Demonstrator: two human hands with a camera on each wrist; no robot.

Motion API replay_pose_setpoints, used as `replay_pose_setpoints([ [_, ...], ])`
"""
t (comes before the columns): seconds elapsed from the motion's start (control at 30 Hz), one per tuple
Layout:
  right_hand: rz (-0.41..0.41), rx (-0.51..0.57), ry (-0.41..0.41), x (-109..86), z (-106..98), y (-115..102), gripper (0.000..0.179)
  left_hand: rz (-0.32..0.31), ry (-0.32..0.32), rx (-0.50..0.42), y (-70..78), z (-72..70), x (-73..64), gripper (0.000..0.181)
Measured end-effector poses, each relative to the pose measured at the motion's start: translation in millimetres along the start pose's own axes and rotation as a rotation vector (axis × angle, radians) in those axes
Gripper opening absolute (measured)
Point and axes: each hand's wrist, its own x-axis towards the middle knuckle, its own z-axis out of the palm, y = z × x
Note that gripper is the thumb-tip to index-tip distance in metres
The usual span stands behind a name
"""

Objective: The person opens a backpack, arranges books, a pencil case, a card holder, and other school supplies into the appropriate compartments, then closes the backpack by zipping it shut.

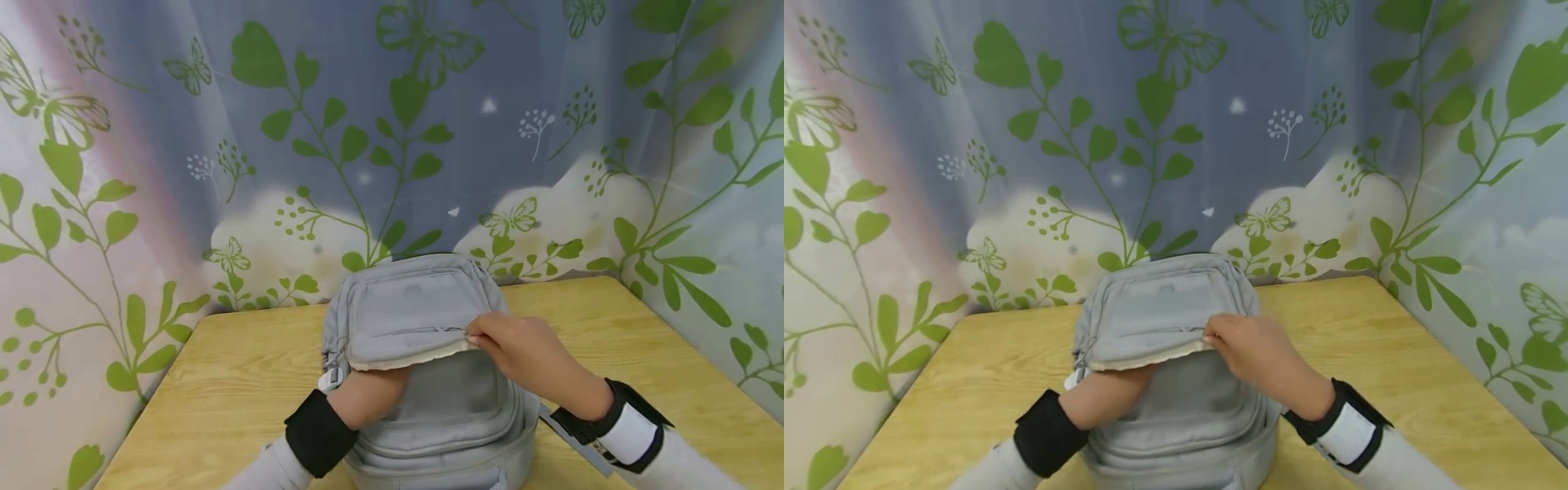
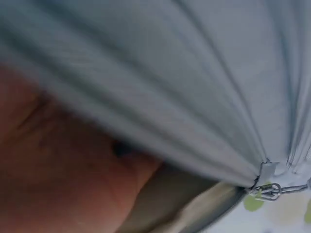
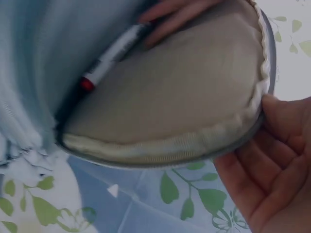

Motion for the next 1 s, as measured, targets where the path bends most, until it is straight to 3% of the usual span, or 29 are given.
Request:
replay_pose_setpoints([
  [0.07, -0.026, 0.041, -0.079, -7.4, 5, -1, 0.016, 0.045, -0.151, -0.174, -0.5, -14.1, -10.7, 0.043],
  [0.23, -0.023, 0.134, -0.362, -24.6, 16, -2, 0.024, 0.079, -0.573, -0.808, -9.9, -44.5, -27.6, 0.042],
  [0.33, -0.037, 0.119, -0.427, -34.1, 26, -3, 0.017, 0.060, -0.610, -1.145, -28.6, -48.3, -33.7, 0.036],
  [0.4, -0.076, 0.084, -0.405, -39.5, 37, -4, 0.008, -0.046, -0.558, -1.298, -44.0, -46.0, -36.9, 0.032],
  [0.47, -0.118, 0.049, -0.369, -41.9, 46, -5, 0.007, -0.197, -0.426, -1.283, -58.4, -39.3, -40.2, 0.026],
  [0.57, -0.121, 0.050, -0.381, -41.4, 51, -7, 0.004, -0.477, -0.289, -1.116, -70.6, -23.9, -43.6, 0.016],
  [0.63, -0.094, 0.085, -0.427, -35.8, 46, -7, 0.011, -0.612, -0.271, -1.005, -72.5, -11.3, -45.2, 0.016],
  [0.7, -0.074, 0.123, -0.441, -25.9, 42, -5, 0.019, -0.701, -0.301, -0.965, -71.0, 0.7, -46.8, 0.018],
  [0.77, -0.070, 0.140, -0.422, -13.2, 40, -3, 0.025, -0.733, -0.334, -0.950, -67.5, 12.1, -48.5, 0.021],
  [0.87, -0.088, 0.113, -0.385, 5.4, 46, 0, 0.030, -0.722, -0.337, -0.921, -62.2, 26.4, -49.4, 0.017],
  [1.0, -0.071, 0.089, -0.485, 20.1, 60, 3, 0.052, -0.673, -0.287, -0.850, -57.5, 39.7, -45.6, 0.005],
])
